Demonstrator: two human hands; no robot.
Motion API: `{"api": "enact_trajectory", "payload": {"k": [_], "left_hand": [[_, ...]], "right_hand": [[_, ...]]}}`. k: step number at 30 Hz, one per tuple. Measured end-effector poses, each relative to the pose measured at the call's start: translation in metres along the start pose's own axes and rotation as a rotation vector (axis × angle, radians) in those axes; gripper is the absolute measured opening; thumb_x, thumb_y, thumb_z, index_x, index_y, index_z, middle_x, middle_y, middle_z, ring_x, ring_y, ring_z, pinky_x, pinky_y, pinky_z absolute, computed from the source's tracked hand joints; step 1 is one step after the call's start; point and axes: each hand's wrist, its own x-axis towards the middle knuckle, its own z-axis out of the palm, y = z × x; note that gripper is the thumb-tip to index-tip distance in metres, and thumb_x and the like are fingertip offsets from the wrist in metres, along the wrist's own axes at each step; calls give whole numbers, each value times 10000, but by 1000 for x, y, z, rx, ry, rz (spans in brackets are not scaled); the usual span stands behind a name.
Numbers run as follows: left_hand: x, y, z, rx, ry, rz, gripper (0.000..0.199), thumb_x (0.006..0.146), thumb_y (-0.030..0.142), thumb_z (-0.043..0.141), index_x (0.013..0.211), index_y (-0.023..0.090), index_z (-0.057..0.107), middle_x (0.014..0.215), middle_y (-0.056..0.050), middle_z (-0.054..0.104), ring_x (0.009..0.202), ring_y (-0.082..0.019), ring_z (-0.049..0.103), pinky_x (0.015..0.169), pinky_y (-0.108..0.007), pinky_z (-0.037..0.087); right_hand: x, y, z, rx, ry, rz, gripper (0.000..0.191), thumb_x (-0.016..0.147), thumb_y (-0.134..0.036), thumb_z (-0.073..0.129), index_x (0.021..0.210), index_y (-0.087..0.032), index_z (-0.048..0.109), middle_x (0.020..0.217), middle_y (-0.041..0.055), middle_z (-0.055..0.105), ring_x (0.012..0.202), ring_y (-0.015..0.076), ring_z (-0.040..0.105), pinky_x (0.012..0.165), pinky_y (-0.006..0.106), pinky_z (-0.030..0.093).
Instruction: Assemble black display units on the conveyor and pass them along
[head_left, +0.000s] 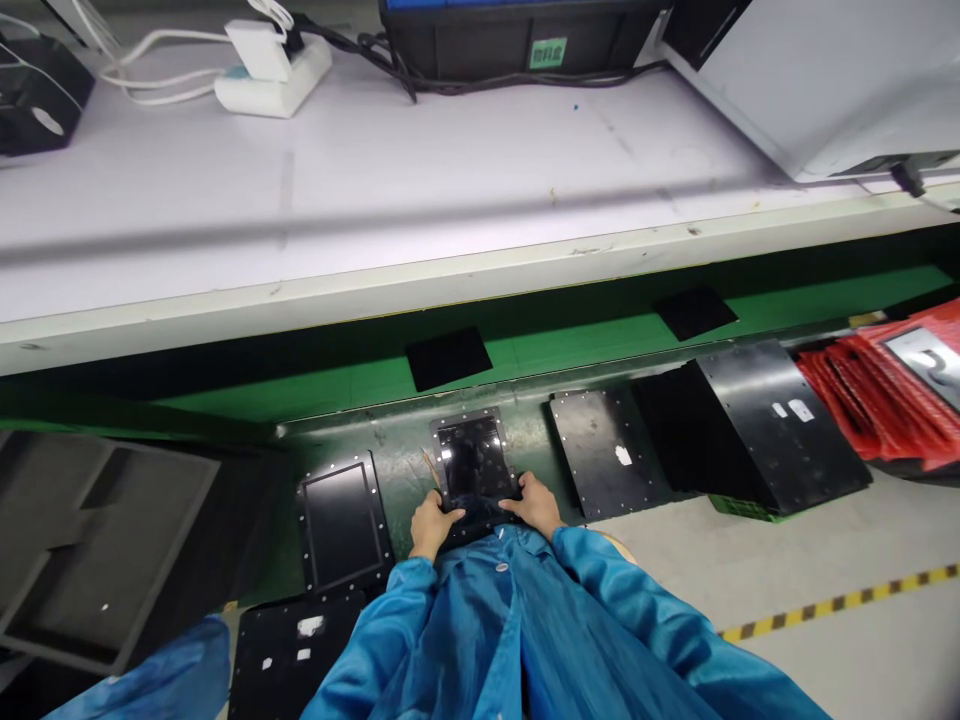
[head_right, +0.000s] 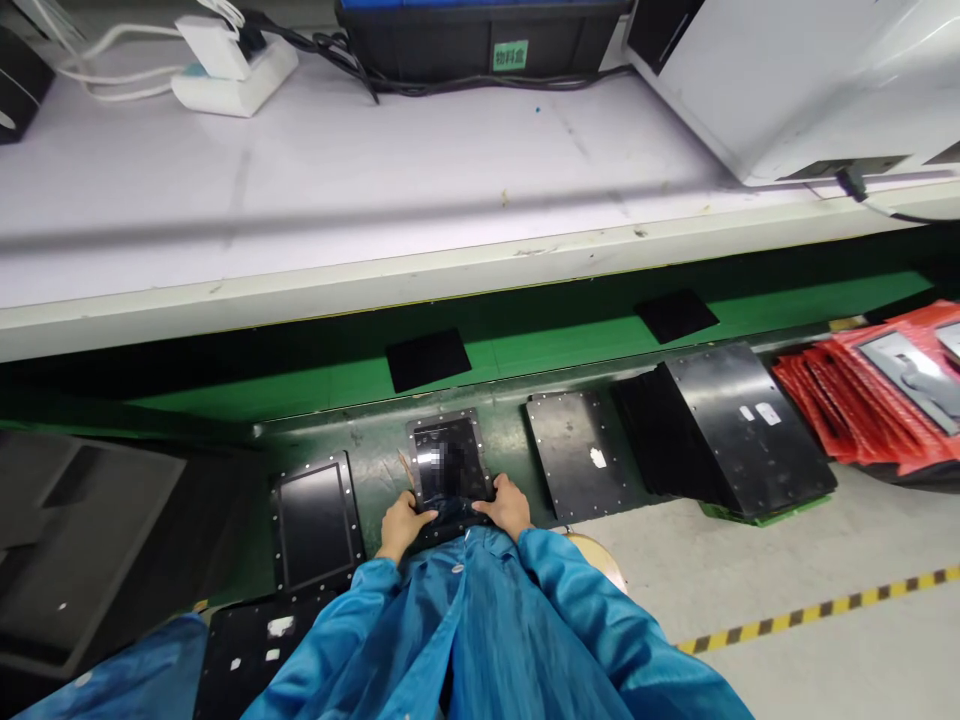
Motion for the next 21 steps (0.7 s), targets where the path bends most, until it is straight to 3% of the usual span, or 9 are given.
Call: {"api": "enact_trajectory", "payload": {"k": [4, 7, 12, 15, 18, 21], "left_hand": [[-6, 0, 1, 8, -29, 0, 350, 875, 513, 782, 836, 251, 553, 856, -38, 752, 904, -270, 741, 721, -302, 430], [-4, 4, -1, -3, -34, 25, 321, 865, 461, 804, 911, 248, 568, 871, -28, 743, 904, -255, 734, 736, -297, 436], [14, 17, -7, -113, 164, 168, 366, 858, 334, 797, 1156, 232, 611, 1094, -70, 706, 1048, -242, 700, 877, -317, 502], [26, 31, -8, -144, 195, 162, 202, 880, 337, 749, 1009, 207, 663, 1056, -101, 679, 1065, -265, 683, 941, -356, 513], [29, 45, -8, -169, 201, 101, 194, 846, 320, 758, 785, 220, 604, 884, -76, 652, 1008, -282, 673, 933, -376, 511], [15, 54, -14, -294, 266, 181, 171, 911, 306, 662, 807, 239, 543, 806, -16, 622, 845, -219, 657, 824, -320, 504]], "right_hand": [[0, 5, -1, -21, -52, -20, 477, 760, -480, 887, 1033, -239, 579, 995, 46, 725, 938, 237, 702, 734, 289, 398], [0, 8, -3, -15, -68, -71, 465, 763, -427, 892, 1059, -234, 591, 1014, 41, 713, 927, 229, 692, 754, 291, 414], [8, -5, -12, 69, 17, -168, 636, 754, -322, 881, 1312, -228, 592, 1230, 95, 660, 968, 222, 696, 840, 316, 495], [21, -22, -16, 144, 121, -207, 506, 868, -371, 773, 1329, -233, 617, 1192, 88, 655, 926, 211, 697, 846, 332, 527], [30, -37, -19, 150, 154, -124, 327, 898, -400, 740, 1158, -208, 692, 1052, 72, 675, 915, 222, 703, 843, 335, 541], [25, -46, -37, 97, 184, -117, 236, 911, -405, 728, 1053, -218, 716, 998, 70, 686, 951, 243, 704, 868, 354, 558]]}}
